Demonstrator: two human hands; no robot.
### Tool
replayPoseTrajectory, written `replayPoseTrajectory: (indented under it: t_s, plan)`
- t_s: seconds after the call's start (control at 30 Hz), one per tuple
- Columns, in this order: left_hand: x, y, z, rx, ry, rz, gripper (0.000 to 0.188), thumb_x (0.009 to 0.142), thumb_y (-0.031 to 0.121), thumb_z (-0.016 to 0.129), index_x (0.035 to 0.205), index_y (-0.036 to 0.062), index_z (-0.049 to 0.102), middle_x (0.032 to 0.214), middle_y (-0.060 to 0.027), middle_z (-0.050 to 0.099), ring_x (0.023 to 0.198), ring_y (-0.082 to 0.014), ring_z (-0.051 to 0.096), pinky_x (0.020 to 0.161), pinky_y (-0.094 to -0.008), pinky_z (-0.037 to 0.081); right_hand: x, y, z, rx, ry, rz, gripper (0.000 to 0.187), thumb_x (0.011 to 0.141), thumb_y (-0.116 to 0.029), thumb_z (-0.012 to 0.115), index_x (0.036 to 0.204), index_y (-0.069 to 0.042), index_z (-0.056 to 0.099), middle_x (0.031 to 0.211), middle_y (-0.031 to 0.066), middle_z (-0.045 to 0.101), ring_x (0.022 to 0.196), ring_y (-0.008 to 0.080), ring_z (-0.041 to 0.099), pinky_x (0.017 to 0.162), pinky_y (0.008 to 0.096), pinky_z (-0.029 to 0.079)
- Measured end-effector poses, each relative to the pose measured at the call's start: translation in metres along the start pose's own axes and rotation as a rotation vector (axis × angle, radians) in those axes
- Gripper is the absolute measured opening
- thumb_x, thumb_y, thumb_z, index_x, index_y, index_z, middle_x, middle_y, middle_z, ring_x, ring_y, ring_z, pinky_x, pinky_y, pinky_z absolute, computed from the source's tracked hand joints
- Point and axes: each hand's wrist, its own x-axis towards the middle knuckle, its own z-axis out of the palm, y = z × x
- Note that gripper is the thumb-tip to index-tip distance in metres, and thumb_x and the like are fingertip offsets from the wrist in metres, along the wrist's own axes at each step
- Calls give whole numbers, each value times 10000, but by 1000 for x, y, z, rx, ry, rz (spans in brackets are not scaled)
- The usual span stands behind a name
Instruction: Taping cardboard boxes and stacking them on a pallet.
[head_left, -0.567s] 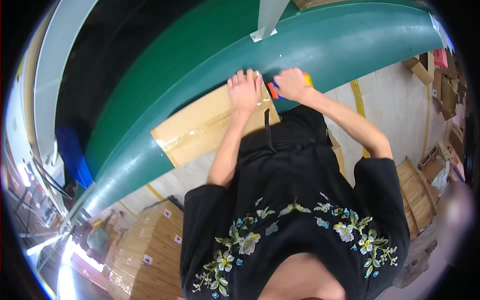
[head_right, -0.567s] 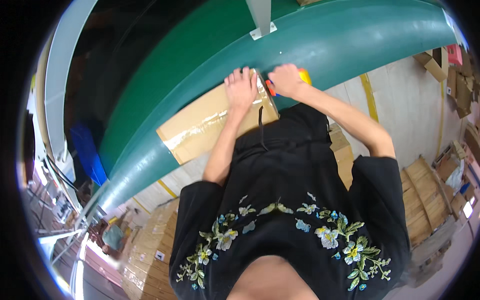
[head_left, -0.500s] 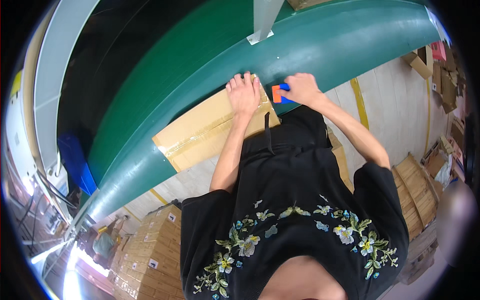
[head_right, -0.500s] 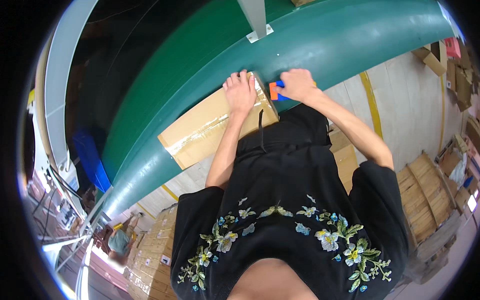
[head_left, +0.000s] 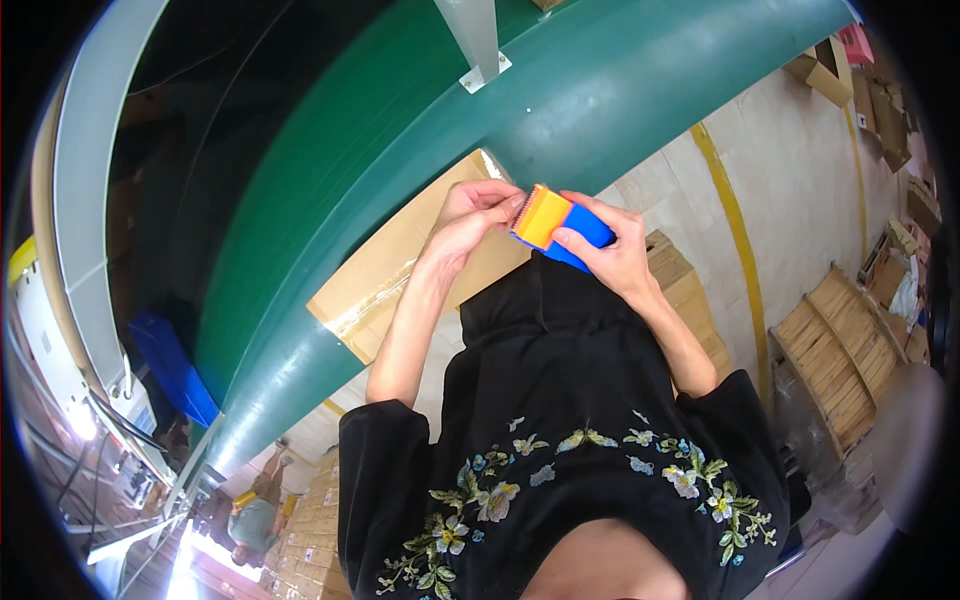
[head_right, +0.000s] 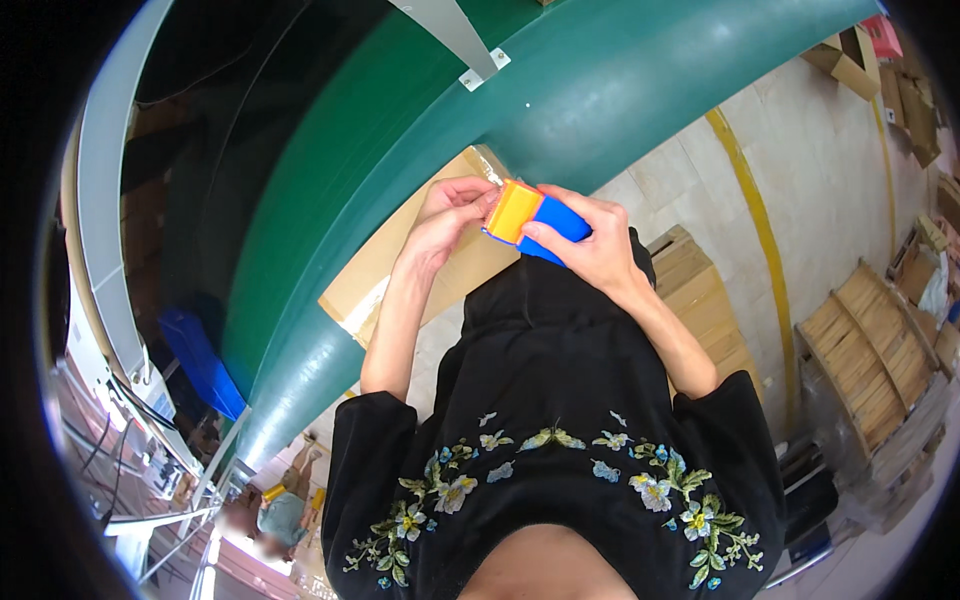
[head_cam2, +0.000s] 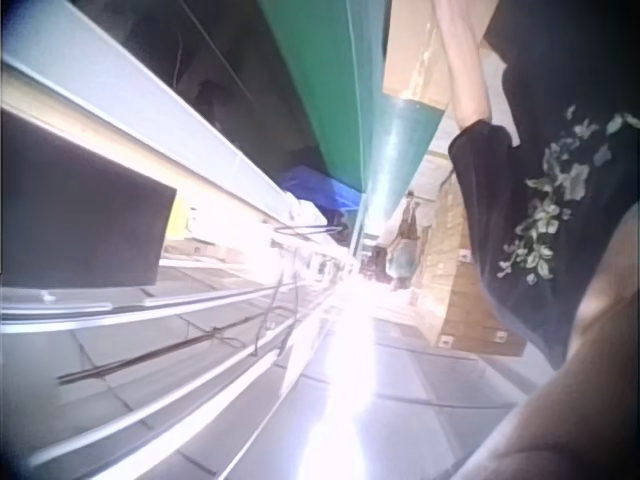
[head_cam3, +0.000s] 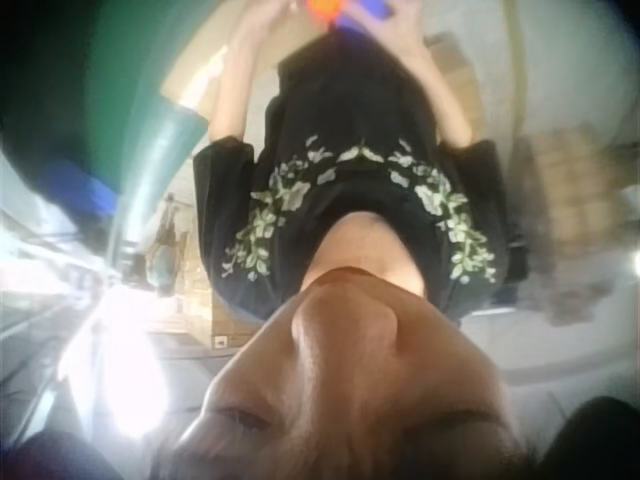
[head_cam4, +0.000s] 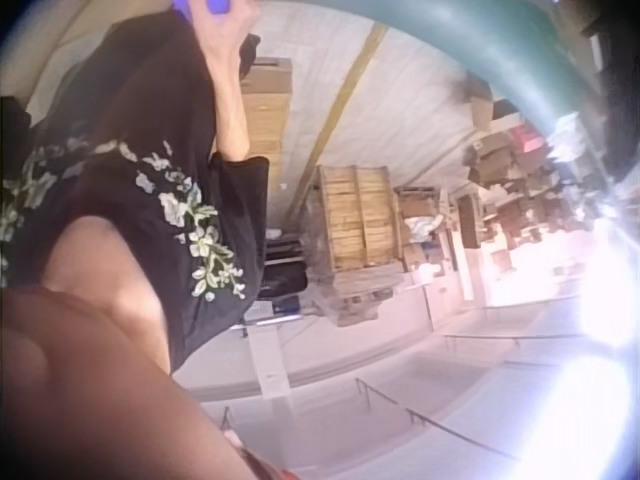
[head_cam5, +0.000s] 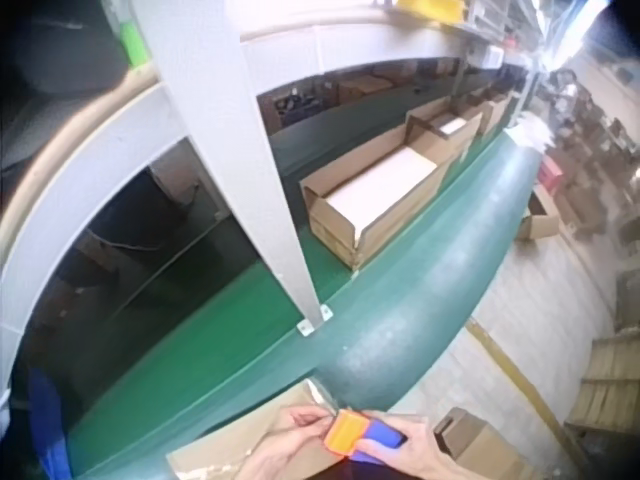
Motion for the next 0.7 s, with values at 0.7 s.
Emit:
replayPoseTrajectory:
  t_s: [0.7]
  plan:
    - [109, 20, -88, 1072, 172, 143, 134, 756, 161, 694, 818, 44, 681, 700, -51, 669, 622, -94, 606, 589, -254, 466, -41, 30, 64, -380, 261, 394, 409, 788, -416, 605, 967, -50, 650, 700, 162, 638, 633, 317, 626, 604, 391, 496]
